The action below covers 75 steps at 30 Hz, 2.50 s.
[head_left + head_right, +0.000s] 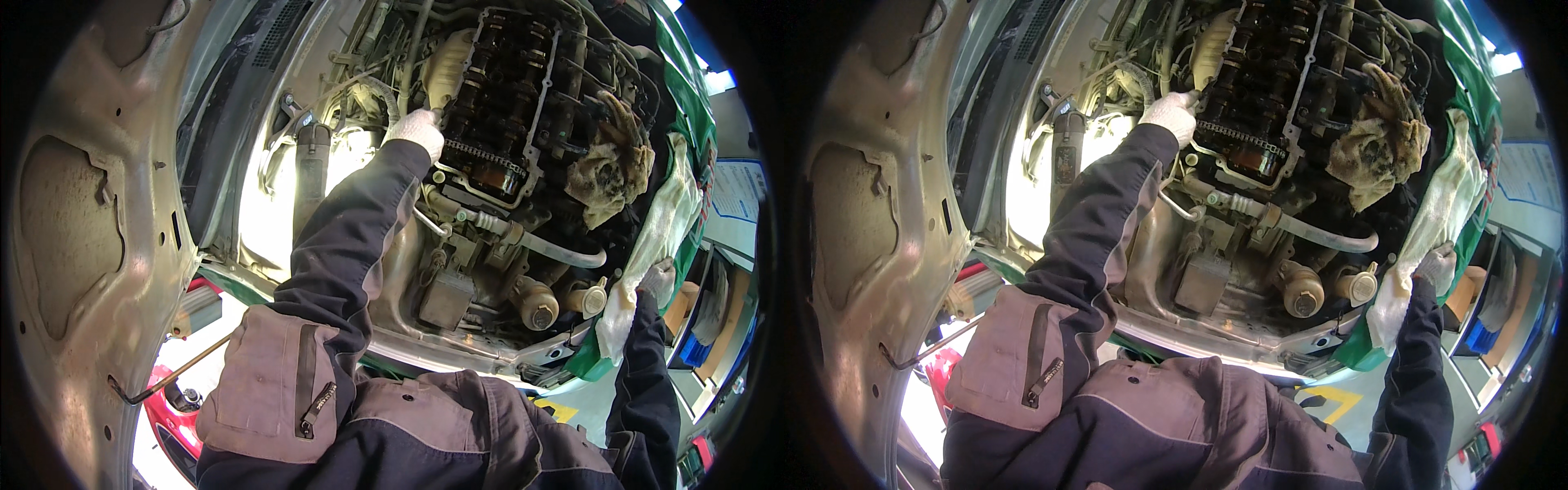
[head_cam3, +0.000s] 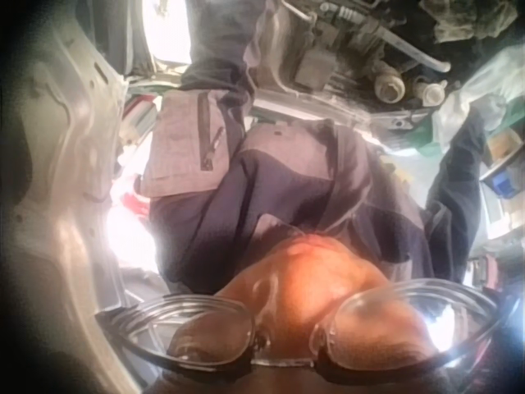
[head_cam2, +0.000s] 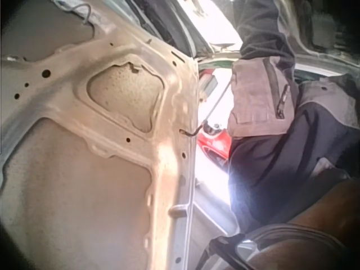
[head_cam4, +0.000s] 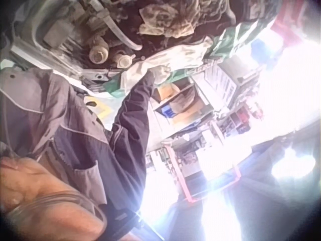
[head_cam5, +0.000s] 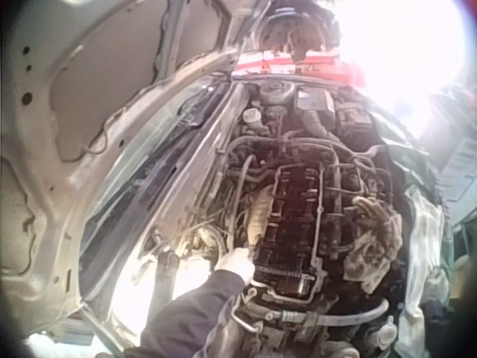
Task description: The person works on a car engine with the valve cover removed, using gloved hands to manipulate components and wipe surfaces with a cloth. The person repeatedly reaches into the engine bay, adjusts parts, and cleans oily areas throughout the clip.
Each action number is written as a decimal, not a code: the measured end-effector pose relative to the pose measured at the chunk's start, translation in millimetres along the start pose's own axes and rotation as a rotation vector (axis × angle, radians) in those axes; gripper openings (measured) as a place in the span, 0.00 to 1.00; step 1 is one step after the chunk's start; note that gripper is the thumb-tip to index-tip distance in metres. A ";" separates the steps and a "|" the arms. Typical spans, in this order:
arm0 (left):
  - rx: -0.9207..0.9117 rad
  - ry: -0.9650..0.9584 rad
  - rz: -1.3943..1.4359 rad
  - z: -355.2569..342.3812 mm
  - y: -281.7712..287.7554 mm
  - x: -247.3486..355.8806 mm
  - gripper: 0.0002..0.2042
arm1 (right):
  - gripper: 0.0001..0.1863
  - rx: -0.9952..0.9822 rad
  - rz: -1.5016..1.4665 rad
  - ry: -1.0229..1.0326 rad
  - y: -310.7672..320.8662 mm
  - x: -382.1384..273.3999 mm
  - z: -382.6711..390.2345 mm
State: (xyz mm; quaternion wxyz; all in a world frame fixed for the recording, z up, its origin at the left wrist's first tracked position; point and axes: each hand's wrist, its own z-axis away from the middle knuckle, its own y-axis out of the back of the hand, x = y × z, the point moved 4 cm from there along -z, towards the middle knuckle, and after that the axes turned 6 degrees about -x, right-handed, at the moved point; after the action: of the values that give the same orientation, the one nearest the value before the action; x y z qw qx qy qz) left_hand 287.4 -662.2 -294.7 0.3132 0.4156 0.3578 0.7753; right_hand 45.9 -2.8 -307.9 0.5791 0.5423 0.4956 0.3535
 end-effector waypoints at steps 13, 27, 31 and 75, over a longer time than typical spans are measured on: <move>0.058 -0.025 -0.015 -26.6 -45.7 -42.9 0.17 | 0.33 -0.040 0.022 -0.012 9.0 -8.2 5.3; 0.119 -0.018 -0.286 -18.7 -33.7 -22.1 0.17 | 0.33 -0.007 -0.058 0.015 -1.7 1.8 -1.1; 0.187 -0.117 -0.541 -13.9 -15.8 2.8 0.18 | 0.32 -0.001 -0.029 0.029 -2.7 3.3 -4.1; 0.015 0.216 -0.051 -4.4 11.1 22.5 0.18 | 0.32 0.050 -0.001 0.034 -7.1 7.9 -6.1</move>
State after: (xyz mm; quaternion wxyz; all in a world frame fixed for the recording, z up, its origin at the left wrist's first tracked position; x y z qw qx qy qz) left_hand 271.2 -652.0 -277.9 0.2894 0.3227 0.4060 0.8045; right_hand 41.2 5.1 -315.9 0.5570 0.5502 0.5143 0.3500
